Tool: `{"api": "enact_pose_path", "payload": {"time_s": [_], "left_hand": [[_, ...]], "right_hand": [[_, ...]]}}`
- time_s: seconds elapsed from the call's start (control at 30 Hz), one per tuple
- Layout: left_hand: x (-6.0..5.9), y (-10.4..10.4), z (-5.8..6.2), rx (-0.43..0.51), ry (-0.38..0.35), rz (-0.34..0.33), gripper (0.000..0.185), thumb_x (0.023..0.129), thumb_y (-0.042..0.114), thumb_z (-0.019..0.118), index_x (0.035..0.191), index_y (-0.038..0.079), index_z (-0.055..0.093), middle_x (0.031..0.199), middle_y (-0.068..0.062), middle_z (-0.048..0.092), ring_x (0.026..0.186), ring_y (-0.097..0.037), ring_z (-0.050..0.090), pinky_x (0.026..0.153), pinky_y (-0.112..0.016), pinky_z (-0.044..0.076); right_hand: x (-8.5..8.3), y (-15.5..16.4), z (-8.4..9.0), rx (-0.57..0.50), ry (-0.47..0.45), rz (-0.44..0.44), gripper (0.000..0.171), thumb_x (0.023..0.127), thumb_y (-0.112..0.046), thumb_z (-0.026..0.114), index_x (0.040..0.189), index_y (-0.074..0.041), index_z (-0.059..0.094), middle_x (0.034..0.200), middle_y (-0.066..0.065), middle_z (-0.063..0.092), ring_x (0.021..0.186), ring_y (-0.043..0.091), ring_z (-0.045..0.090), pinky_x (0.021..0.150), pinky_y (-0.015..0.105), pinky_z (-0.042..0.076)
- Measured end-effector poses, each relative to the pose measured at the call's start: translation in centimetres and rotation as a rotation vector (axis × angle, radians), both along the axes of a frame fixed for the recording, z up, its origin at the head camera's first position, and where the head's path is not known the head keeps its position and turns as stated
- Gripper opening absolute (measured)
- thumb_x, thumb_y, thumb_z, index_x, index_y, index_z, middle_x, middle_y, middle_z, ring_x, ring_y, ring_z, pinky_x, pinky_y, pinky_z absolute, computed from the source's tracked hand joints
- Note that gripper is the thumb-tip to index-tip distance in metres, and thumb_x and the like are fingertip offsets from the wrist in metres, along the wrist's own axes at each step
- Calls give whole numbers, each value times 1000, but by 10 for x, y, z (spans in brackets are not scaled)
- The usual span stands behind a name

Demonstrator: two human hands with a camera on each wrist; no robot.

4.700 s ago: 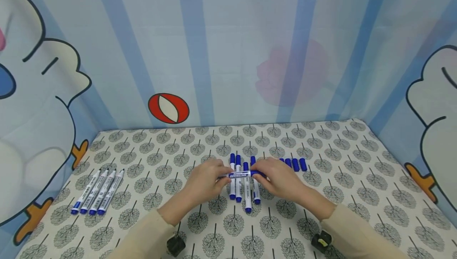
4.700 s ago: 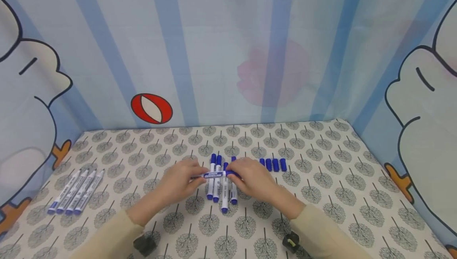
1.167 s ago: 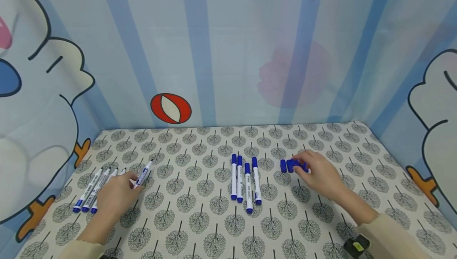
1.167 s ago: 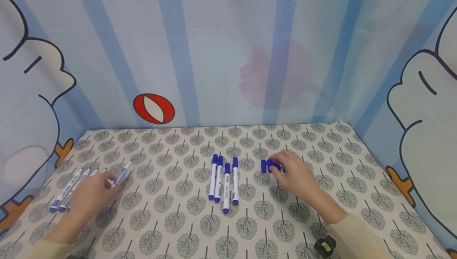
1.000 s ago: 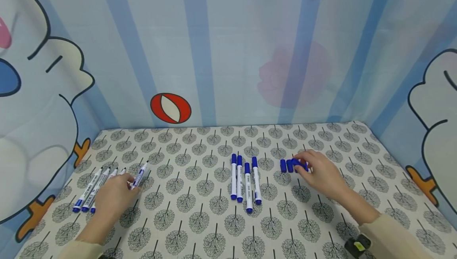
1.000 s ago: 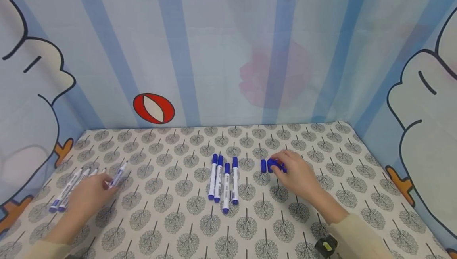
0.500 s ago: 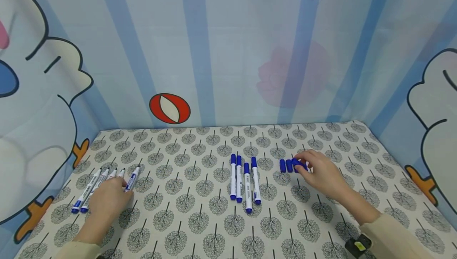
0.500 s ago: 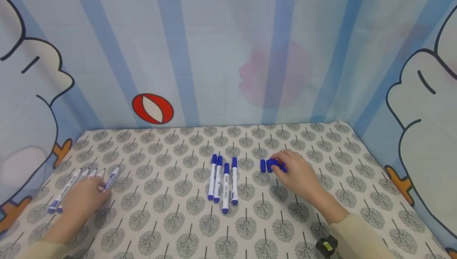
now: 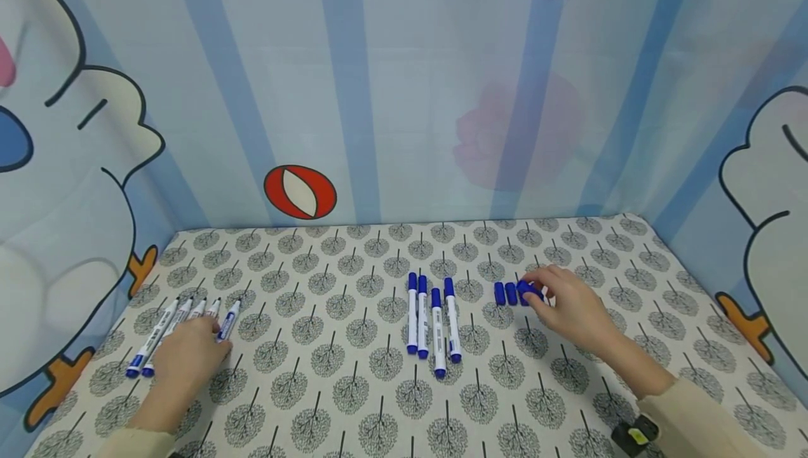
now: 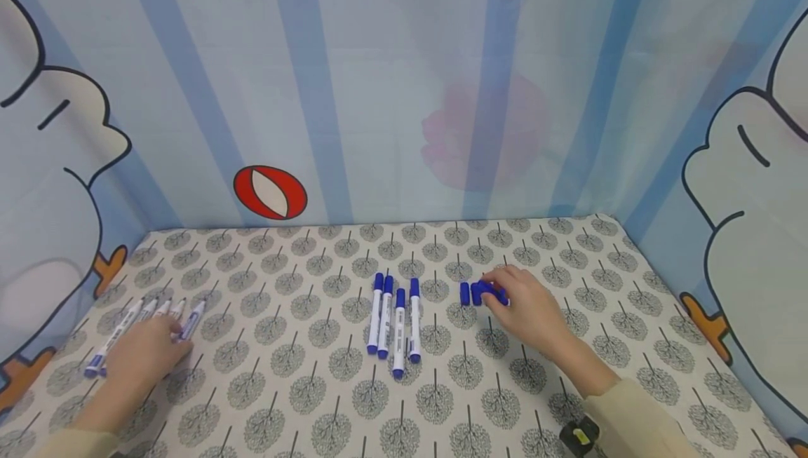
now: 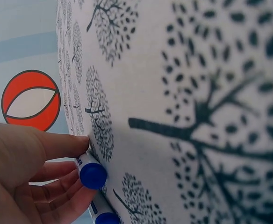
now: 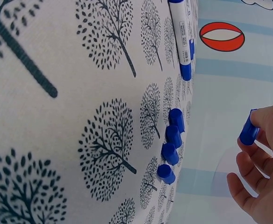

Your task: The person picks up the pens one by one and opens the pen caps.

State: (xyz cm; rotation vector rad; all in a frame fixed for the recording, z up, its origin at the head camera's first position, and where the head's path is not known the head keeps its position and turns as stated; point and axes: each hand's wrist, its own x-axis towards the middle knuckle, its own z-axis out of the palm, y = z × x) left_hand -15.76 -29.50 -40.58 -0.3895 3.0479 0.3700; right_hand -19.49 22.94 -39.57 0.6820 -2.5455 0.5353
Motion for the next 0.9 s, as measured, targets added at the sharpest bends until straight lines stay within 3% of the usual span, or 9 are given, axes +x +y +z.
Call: {"api": "enact_pose_path", "payload": {"time_s": [0.33, 0.9], "left_hand": [[0, -5, 0, -3, 15, 2, 33, 76, 21, 68, 98, -3, 61, 78, -16, 63, 55, -22, 53, 43, -33, 40], [-4, -11, 1, 2, -60, 24, 33, 80, 20, 65, 104, -2, 59, 79, -15, 63, 57, -22, 53, 44, -34, 41]], "right_hand": [[-2, 0, -2, 9, 0, -3, 25, 77, -9, 71, 101, -6, 64, 80, -1, 57, 66, 12, 50, 53, 21, 40], [0, -1, -1, 9, -17, -18, 25, 77, -9, 71, 101, -6, 64, 80, -1, 57, 67, 10, 49, 54, 21, 40]]}}
